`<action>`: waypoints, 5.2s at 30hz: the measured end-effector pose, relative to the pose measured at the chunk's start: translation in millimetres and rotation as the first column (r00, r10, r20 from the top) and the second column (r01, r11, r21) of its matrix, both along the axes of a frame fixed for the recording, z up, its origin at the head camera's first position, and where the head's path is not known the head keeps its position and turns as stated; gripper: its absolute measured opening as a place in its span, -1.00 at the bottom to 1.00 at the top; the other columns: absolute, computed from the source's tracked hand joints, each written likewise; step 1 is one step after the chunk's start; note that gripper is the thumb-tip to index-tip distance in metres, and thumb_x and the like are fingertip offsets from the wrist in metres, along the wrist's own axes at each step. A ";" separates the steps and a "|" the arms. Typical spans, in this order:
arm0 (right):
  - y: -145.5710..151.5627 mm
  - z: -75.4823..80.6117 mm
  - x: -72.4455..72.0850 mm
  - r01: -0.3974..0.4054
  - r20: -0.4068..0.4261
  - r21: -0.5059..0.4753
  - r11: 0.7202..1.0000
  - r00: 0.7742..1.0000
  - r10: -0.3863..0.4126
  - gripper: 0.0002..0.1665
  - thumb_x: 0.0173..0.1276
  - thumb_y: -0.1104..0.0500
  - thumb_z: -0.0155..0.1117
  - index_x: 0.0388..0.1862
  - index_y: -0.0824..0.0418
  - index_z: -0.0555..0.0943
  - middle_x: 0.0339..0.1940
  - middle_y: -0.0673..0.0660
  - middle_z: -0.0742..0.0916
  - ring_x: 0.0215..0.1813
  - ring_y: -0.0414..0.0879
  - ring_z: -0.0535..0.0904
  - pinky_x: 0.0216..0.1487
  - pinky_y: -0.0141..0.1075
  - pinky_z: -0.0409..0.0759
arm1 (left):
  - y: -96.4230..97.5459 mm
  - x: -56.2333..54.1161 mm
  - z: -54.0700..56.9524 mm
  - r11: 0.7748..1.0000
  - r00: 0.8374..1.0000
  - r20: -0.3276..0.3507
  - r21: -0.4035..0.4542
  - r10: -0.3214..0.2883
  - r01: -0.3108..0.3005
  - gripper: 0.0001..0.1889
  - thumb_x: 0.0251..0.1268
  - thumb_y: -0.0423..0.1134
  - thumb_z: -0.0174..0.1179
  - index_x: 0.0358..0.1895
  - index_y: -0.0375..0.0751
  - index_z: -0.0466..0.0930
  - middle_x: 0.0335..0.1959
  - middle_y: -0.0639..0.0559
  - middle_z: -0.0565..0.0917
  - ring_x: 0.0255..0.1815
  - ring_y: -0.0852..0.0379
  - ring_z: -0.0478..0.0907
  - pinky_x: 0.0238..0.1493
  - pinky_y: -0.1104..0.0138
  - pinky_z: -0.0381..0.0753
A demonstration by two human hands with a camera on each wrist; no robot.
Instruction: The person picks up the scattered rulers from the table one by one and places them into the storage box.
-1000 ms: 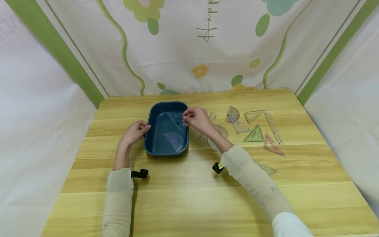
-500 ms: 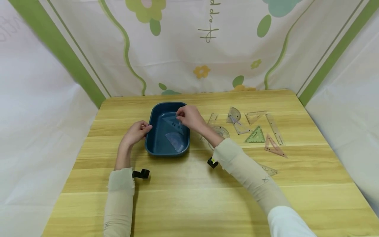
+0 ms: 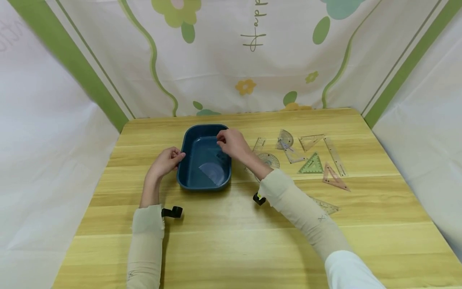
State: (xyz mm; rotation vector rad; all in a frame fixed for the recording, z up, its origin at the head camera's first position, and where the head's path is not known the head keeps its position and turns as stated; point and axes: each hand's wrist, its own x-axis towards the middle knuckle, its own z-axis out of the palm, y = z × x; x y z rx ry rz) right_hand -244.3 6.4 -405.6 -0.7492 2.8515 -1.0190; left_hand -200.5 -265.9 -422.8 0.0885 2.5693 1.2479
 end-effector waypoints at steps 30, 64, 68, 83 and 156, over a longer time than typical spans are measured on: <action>92.9 -15.3 23.9 0.023 0.028 -0.062 0.998 0.999 -0.021 -0.77 0.38 0.32 0.28 -0.01 0.32 0.66 -0.13 0.21 0.77 -0.08 0.07 0.72 0.05 -0.06 0.66 | 1.5 0.1 1.0 1.000 1.000 0.001 -0.029 0.007 -0.007 -0.64 0.60 -0.07 -0.03 -0.01 -0.39 0.41 -0.54 0.07 0.40 -0.45 0.01 0.44 -0.43 0.34 0.46; 145.8 -50.2 6.4 0.040 0.185 0.212 0.977 0.980 -0.080 -0.52 0.21 0.18 0.51 0.02 0.36 0.55 -0.04 0.31 0.69 0.03 0.17 0.57 0.15 0.03 0.50 | 0.9 -1.8 -0.3 1.000 1.000 0.003 -0.003 0.000 0.000 -0.64 0.60 -0.08 -0.03 -0.03 -0.40 0.41 -0.55 0.08 0.39 -0.48 0.03 0.43 -0.45 0.35 0.44; 148.0 -50.0 7.3 0.073 0.214 0.152 0.986 0.971 -0.105 -0.58 0.22 0.25 0.48 0.00 0.32 0.53 -0.07 0.32 0.71 -0.06 0.14 0.61 0.01 -0.03 0.55 | 0.9 -3.0 -0.7 1.000 1.000 0.006 0.006 -0.004 0.004 -0.65 0.60 -0.09 -0.03 -0.03 -0.40 0.40 -0.56 0.08 0.38 -0.51 0.05 0.41 -0.46 0.36 0.42; 162.4 -41.4 10.9 0.229 0.234 -0.043 0.973 0.949 -0.213 -0.86 0.33 0.28 0.38 -0.16 0.31 0.71 -0.30 0.21 0.77 -0.26 0.01 0.68 -0.22 -0.27 0.59 | -0.6 -0.3 -1.9 1.000 1.000 -0.006 -0.006 0.001 -0.001 -0.65 0.60 -0.08 -0.03 -0.02 -0.40 0.41 -0.55 0.07 0.40 -0.49 0.02 0.44 -0.47 0.36 0.42; 55.6 24.6 44.9 0.005 0.268 -0.303 0.953 0.960 0.081 -0.85 0.38 0.24 0.33 -0.15 0.30 0.70 -0.26 0.19 0.78 -0.21 0.00 0.73 -0.16 -0.25 0.69 | -4.5 1.7 4.2 0.999 0.999 0.035 0.036 0.038 -0.039 -0.67 0.57 -0.25 0.03 0.16 -0.48 0.43 0.00 -0.32 0.54 -0.27 0.16 0.54 -0.07 0.22 0.71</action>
